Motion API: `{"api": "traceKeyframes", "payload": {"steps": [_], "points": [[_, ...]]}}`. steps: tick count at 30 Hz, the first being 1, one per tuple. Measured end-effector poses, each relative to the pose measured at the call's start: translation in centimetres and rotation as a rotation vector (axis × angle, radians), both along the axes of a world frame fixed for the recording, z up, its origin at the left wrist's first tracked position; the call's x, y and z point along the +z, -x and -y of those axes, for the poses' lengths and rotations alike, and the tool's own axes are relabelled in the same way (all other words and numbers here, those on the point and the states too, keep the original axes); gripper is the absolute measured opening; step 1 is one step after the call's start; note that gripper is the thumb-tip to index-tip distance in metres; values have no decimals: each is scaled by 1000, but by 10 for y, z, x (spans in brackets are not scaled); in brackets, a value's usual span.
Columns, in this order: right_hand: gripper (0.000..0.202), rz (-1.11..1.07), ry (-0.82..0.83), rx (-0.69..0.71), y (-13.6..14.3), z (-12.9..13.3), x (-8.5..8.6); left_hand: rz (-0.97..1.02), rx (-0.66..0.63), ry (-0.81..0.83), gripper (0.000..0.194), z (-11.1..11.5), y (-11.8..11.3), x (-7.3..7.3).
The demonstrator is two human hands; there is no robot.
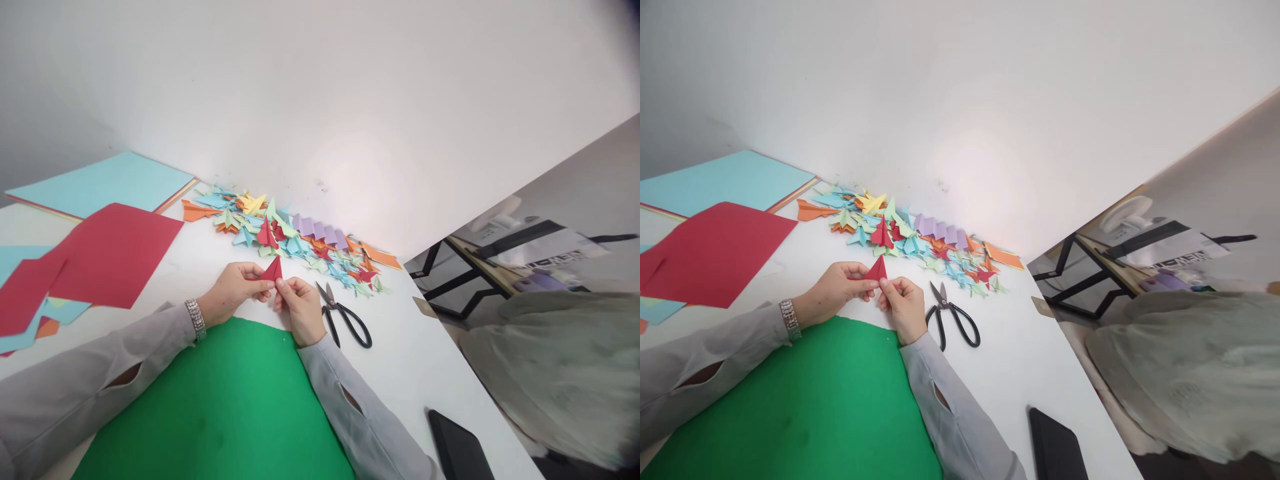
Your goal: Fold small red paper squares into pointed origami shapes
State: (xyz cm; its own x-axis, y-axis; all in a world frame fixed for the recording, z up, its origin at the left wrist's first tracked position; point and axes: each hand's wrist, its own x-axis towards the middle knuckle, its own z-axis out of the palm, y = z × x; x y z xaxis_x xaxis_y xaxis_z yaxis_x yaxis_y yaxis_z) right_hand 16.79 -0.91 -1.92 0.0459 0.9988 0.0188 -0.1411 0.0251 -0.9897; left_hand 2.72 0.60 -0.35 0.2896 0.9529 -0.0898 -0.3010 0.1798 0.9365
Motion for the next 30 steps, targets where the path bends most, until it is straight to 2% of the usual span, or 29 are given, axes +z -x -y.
{"api": "traceKeyframes", "payload": {"steps": [5,18,25,30], "points": [[39,36,-21,22,1,2,1,28,19,21,46,0,0,5],[38,45,-56,118,-1,4,4,85,-68,91,40,-4,3,0],[42,-30,-8,52,-1,1,0,108,-47,133,32,-3,2,5],[36,-66,-1,25,-2,0,-1,143,-6,130,29,-4,3,4]]}}
